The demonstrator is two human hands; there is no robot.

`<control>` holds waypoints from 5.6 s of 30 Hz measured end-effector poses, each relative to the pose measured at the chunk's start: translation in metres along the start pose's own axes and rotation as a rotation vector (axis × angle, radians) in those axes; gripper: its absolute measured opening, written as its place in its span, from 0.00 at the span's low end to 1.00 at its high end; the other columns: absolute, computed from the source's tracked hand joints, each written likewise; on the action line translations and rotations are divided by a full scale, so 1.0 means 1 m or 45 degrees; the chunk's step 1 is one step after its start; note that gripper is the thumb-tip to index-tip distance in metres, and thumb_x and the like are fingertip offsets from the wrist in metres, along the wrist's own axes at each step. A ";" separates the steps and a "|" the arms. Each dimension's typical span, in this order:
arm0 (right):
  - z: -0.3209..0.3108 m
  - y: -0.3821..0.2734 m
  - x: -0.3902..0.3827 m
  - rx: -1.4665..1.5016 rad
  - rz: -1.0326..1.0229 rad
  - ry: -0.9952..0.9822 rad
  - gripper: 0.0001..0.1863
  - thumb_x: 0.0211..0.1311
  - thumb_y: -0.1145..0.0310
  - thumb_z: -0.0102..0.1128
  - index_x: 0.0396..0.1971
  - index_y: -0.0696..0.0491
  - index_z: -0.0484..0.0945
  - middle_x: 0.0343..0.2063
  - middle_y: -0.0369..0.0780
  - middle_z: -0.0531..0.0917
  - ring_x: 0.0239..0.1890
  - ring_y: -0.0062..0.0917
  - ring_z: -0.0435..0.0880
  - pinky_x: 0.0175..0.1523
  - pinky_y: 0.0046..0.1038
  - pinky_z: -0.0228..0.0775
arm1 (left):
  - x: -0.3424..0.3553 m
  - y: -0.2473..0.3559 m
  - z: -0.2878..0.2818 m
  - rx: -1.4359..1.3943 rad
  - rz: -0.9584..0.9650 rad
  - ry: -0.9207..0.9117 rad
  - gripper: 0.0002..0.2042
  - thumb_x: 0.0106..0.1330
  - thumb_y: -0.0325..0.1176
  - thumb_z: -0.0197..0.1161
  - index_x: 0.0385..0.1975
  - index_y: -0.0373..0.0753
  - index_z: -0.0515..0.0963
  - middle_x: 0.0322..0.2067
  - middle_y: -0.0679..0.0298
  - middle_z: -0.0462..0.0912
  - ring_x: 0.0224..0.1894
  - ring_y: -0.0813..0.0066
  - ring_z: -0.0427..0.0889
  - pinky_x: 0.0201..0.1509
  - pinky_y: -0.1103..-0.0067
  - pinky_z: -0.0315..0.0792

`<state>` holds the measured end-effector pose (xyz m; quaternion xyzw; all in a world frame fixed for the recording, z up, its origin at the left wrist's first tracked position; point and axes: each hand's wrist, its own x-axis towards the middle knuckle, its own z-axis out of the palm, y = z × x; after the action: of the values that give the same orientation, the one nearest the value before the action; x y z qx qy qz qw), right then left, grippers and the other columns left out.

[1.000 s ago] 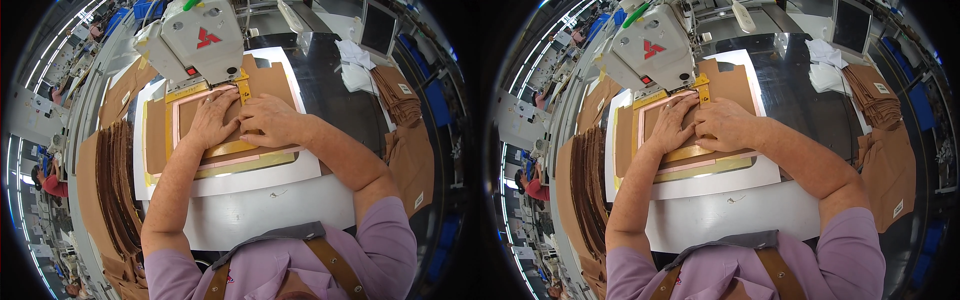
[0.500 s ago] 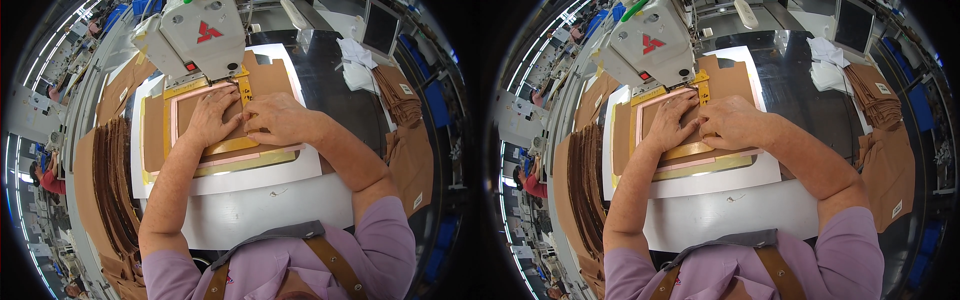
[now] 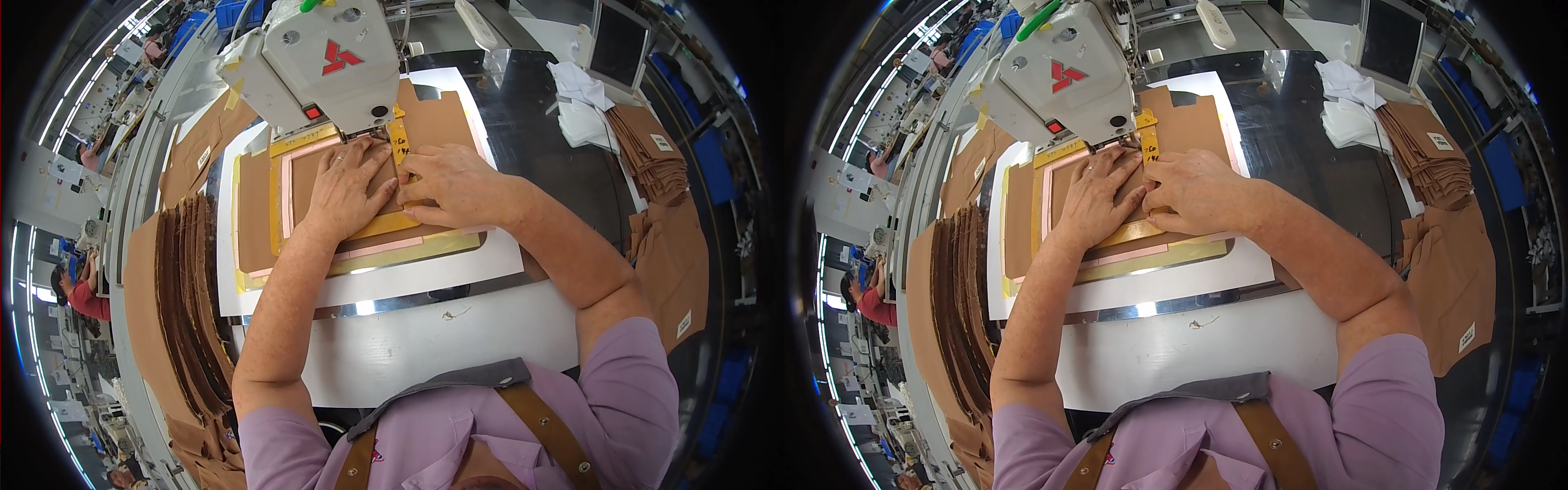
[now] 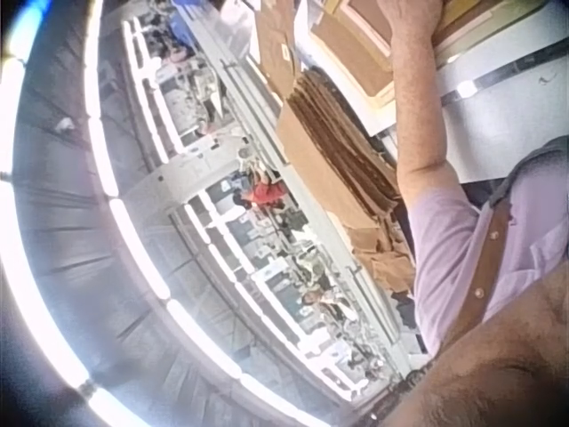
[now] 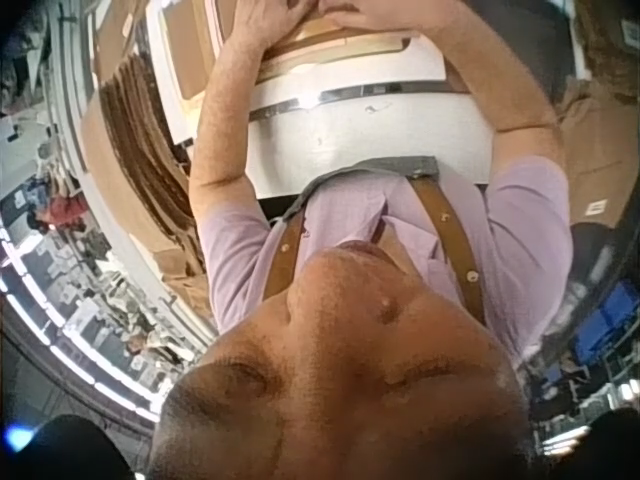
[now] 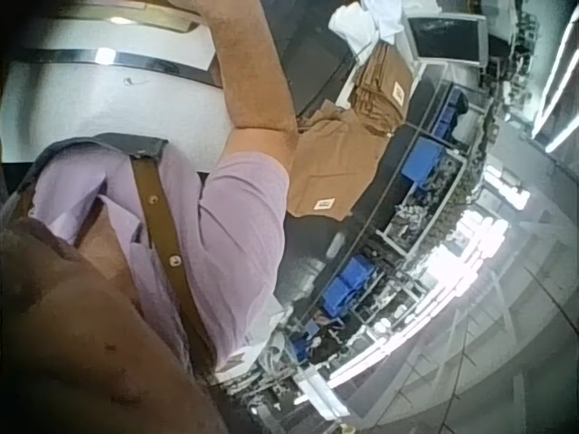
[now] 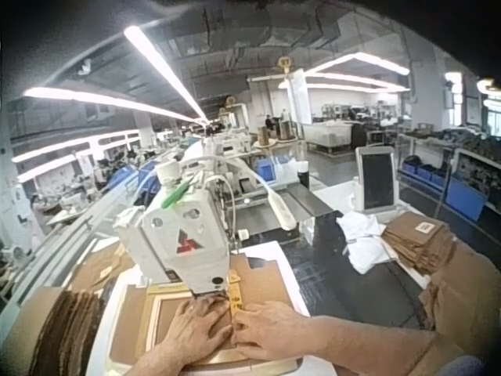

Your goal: Using an industrial sewing machine to stitch leather pockets onto sheets of leather.

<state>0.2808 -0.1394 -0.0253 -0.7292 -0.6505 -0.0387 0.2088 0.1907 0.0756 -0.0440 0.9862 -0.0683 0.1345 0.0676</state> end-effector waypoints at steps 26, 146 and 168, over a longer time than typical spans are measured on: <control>0.014 0.040 -0.002 -0.122 0.153 0.052 0.21 0.69 0.52 0.61 0.56 0.46 0.82 0.52 0.41 0.84 0.57 0.32 0.82 0.61 0.35 0.75 | -0.007 -0.011 0.002 -0.430 -0.093 0.022 0.19 0.61 0.37 0.68 0.53 0.43 0.84 0.59 0.64 0.79 0.63 0.61 0.75 0.70 0.66 0.63; -0.097 0.006 -0.224 -0.110 0.970 0.749 0.12 0.66 0.57 0.62 0.39 0.50 0.83 0.34 0.45 0.87 0.41 0.44 0.86 0.46 0.42 0.76 | -0.143 0.127 -0.051 0.153 0.047 0.075 0.05 0.63 0.34 0.70 0.35 0.44 0.88 0.38 0.68 0.91 0.42 0.69 0.87 0.73 0.59 0.57; -0.196 -0.013 -0.511 -0.667 1.687 1.212 0.20 0.64 0.59 0.68 0.52 0.52 0.84 0.46 0.41 0.87 0.42 0.27 0.87 0.50 0.29 0.77 | -0.091 0.242 -0.020 -0.509 0.706 -0.046 0.12 0.59 0.35 0.74 0.42 0.44 0.85 0.40 0.66 0.89 0.45 0.71 0.88 0.66 0.60 0.67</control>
<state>0.2335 -0.6846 -0.0118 -0.8896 0.0967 -0.3600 0.2639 0.0613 -0.1487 -0.0222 0.8996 -0.3600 0.1140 0.2192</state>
